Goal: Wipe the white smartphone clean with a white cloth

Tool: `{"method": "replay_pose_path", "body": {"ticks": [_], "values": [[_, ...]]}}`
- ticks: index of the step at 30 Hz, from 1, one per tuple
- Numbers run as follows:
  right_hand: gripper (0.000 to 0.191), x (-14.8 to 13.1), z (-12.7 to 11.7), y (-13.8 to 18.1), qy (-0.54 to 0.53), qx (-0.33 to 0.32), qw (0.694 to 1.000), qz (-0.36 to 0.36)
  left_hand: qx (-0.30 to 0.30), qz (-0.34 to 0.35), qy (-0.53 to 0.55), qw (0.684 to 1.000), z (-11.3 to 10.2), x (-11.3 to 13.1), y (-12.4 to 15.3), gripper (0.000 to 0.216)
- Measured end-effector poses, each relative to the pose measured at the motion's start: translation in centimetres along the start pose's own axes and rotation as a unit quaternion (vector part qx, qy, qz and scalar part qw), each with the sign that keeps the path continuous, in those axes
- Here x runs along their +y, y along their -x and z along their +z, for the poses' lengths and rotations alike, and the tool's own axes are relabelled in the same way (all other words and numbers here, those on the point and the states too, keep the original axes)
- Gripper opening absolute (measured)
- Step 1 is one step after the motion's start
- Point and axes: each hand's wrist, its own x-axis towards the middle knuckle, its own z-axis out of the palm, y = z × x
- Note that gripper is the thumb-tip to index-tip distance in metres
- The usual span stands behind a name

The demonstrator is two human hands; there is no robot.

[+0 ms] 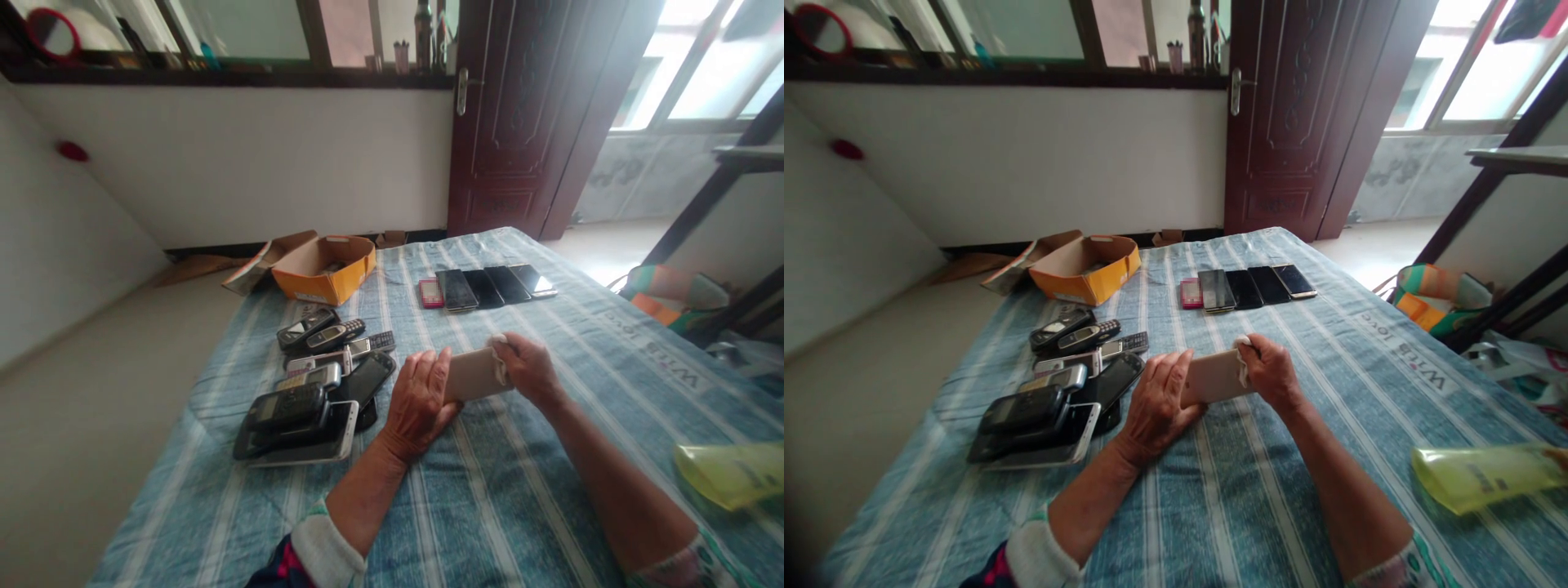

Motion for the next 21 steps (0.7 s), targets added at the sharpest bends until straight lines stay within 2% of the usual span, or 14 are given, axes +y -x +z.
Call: {"method": "replay_pose_path", "body": {"ticks": [4,8,12,15,21], "values": [[0.032,0.10,0.31,0.04,0.012,0.007,1.000,-0.012,0.005,-0.022,0.024,0.999,0.03,-0.23,0.09,0.072],[0.033,0.33,0.39,0.00,0.002,0.002,1.000,-0.014,0.026,-0.117,0.030,0.992,0.03,-0.61,0.48,0.074],[0.033,0.50,0.36,0.02,-0.009,-0.009,1.000,-0.011,-0.006,-0.189,0.019,0.982,-0.23,-0.50,0.70,0.056],[0.035,0.60,0.30,-0.02,0.014,-0.008,1.000,-0.027,-0.027,-0.206,0.024,0.978,-0.45,-0.04,0.61,0.044],[0.032,1.00,0.44,-0.04,0.117,0.014,0.982,-0.145,-0.037,-0.196,0.014,0.980,-0.45,0.30,0.48,0.049]]}}
